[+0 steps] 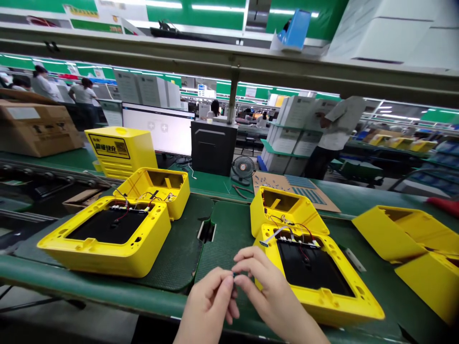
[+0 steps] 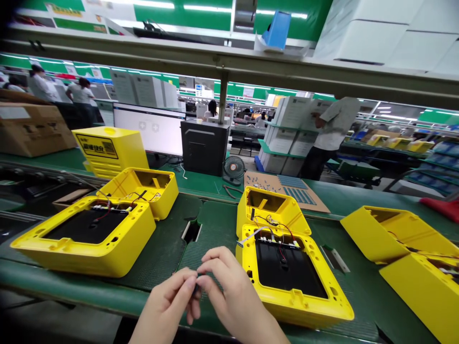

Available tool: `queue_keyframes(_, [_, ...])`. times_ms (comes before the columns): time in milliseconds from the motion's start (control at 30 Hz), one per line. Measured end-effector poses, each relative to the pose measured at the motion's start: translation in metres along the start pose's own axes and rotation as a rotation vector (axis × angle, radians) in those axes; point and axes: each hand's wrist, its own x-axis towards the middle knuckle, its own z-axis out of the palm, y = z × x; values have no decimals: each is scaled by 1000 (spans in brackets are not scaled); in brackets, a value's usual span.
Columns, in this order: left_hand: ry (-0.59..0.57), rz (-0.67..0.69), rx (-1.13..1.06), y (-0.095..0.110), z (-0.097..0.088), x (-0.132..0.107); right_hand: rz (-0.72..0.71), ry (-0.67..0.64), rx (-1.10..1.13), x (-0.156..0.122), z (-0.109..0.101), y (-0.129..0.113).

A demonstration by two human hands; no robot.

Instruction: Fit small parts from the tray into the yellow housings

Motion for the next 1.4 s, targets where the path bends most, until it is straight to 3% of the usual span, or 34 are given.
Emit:
queue_keyframes(200, [-49, 55, 119, -5, -10, 1, 28, -33, 78, 2, 1, 1])
queue_keyframes(333, [-11, 173, 364, -6, -16, 0, 77, -64, 72, 2, -1, 0])
queue_keyframes(600, [-170, 415, 716, 9, -34, -4, 193, -359, -11, 3, -17, -17])
queue_keyframes(700, [-273, 372, 695, 17, -37, -5, 219, -437, 166, 4, -19, -14])
queue_keyframes(833, [-340, 276, 635, 22, -41, -5, 254, -442, 368, 4, -12, -7])
queue_keyframes(900, [-343, 246, 625, 22, -43, -3, 276, -438, 341, 6, -12, -9])
queue_keyframes(1000, [-258, 211, 609, 14, -52, 6, 246, -450, 72, 18, -24, -18])
queue_keyframes(1100, [-61, 166, 600, -11, -72, 21, 192, -416, -221, 49, -49, -21])
queue_keyframes(1200, [117, 135, 653, -54, -95, 35, 145, -367, -489, 106, -67, -2])
queue_keyframes(1300, [230, 194, 759, -102, -109, 42, 155, -436, -755, 181, -66, 40])
queue_keyframes(1400, [323, 439, 897, -136, -112, 40, 320, -528, -894, 251, -49, 98])
